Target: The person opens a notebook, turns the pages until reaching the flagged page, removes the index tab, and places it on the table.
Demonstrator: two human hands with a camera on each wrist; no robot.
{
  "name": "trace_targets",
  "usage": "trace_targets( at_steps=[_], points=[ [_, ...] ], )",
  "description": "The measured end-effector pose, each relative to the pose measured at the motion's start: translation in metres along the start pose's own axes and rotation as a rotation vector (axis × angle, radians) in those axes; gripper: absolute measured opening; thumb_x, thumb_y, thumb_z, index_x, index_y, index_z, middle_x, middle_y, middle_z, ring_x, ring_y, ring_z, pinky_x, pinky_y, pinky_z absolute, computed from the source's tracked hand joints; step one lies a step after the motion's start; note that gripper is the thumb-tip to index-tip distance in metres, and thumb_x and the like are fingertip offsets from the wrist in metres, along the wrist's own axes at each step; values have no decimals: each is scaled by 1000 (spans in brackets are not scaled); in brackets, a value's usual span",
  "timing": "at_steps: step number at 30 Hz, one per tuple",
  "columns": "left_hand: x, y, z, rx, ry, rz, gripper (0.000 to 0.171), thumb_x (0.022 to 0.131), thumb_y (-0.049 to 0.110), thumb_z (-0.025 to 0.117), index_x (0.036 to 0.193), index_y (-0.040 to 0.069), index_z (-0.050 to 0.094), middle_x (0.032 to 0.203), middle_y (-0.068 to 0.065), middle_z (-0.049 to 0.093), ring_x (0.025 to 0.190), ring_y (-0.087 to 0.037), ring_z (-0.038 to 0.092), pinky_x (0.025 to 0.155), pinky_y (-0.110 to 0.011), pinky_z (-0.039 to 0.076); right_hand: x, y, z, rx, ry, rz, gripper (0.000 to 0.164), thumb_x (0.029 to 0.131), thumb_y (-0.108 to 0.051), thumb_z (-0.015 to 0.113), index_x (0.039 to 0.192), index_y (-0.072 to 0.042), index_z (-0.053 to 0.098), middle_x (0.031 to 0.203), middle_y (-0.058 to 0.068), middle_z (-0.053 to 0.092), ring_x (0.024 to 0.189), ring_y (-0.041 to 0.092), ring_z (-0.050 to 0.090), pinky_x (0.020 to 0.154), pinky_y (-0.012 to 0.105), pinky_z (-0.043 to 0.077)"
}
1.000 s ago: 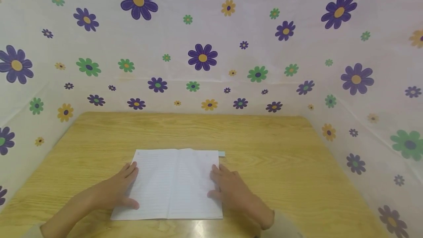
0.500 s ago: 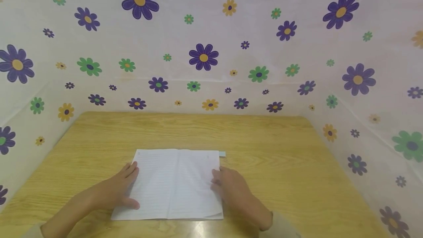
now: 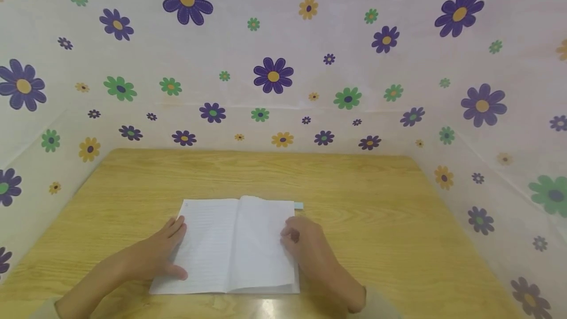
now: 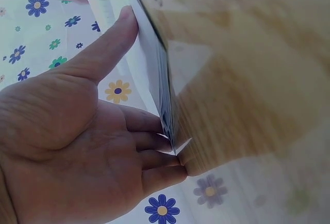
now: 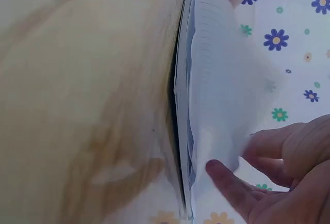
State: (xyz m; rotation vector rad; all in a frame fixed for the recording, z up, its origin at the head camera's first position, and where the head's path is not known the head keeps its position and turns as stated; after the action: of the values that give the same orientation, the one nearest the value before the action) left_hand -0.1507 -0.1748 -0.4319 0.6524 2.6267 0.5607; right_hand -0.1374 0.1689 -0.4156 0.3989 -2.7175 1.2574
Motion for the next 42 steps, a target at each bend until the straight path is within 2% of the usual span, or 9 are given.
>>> trace_targets(
  at_steps=[3, 6, 9, 12, 15, 20, 24, 31, 42],
  points=[
    [-1, 0, 0, -5, 0, 4, 116, 81, 50, 84, 151, -22, 26, 162, -41, 11, 150, -59, 6, 118, -67, 20, 2, 3, -2, 97, 34, 57, 34, 83, 11, 79, 115, 2, 72, 115, 15, 71, 91, 20, 70, 77, 24, 60],
    [-1, 1, 0, -5, 2, 12, 116, 81, 50, 84, 150, -23, 26, 162, -41, 11, 149, -59, 6, 118, -67, 21, 4, 7, -5, 260, 41, 150, 59, 85, 13, 76, 140, 8, 56, 113, 19, 72, 92, 22, 72, 75, 23, 60],
    [-2, 1, -1, -3, 7, 17, 116, 81, 50, 84, 150, -23, 26, 162, -41, 11, 149, -59, 6, 118, -67, 20, 6, 9, -7, 427, 12, 225, 72, 87, 11, 73, 152, 9, 41, 122, 22, 69, 98, 24, 72, 77, 22, 59],
    [-2, 1, -2, -4, 10, 21, 116, 81, 50, 84, 150, -23, 26, 162, -41, 11, 149, -59, 6, 118, -67, 20, 7, 8, -8, 521, -53, 251, 71, 91, 5, 72, 153, 10, 38, 129, 23, 67, 106, 24, 70, 85, 22, 57],
    [-2, 0, -1, 0, 15, 28, 116, 81, 50, 84, 150, -24, 27, 161, -42, 12, 149, -60, 6, 118, -68, 20, 6, 7, -9, 597, -155, 261, 67, 95, -1, 70, 151, 13, 37, 127, 25, 68, 109, 25, 70, 92, 27, 57],
    [-2, -1, -1, 6, 22, 37, 116, 81, 51, 84, 149, -24, 27, 161, -43, 12, 148, -61, 7, 117, -68, 20, 3, 7, -9, 652, -261, 282, 58, 99, -5, 66, 147, 18, 41, 128, 24, 68, 106, 20, 71, 92, 35, 58],
    [-2, -1, -1, 15, 25, 47, 117, 81, 52, 83, 149, -25, 27, 160, -43, 13, 148, -61, 7, 117, -68, 21, 3, 6, -9, 668, -265, 292, 51, 99, -5, 65, 143, 16, 48, 123, 22, 71, 101, 20, 72, 90, 37, 60],
    [-2, -3, 1, 24, 33, 57, 118, 80, 54, 82, 148, -25, 28, 160, -44, 13, 148, -61, 8, 117, -68, 21, 3, 4, -10, 688, -220, 278, 61, 100, -6, 66, 148, 19, 38, 123, 21, 70, 102, 14, 71, 90, 32, 59],
    [-2, -2, 0, 26, 23, 55, 117, 81, 54, 82, 149, -25, 27, 160, -44, 13, 148, -61, 8, 117, -68, 21, 7, -5, -5, 706, -202, 233, 54, 101, -7, 65, 146, 15, 46, 114, 13, 73, 90, 12, 70, 83, 29, 60]
  ],
)
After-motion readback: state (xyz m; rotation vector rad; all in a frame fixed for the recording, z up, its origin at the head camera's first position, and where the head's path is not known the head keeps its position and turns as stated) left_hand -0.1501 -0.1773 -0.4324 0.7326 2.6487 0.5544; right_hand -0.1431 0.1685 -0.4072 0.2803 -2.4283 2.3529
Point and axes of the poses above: each hand's wrist, its own x-axis towards the middle knuckle, its own z-axis out of the palm, y = z × x, the point moved 3 cm from there along x, towards the middle knuckle
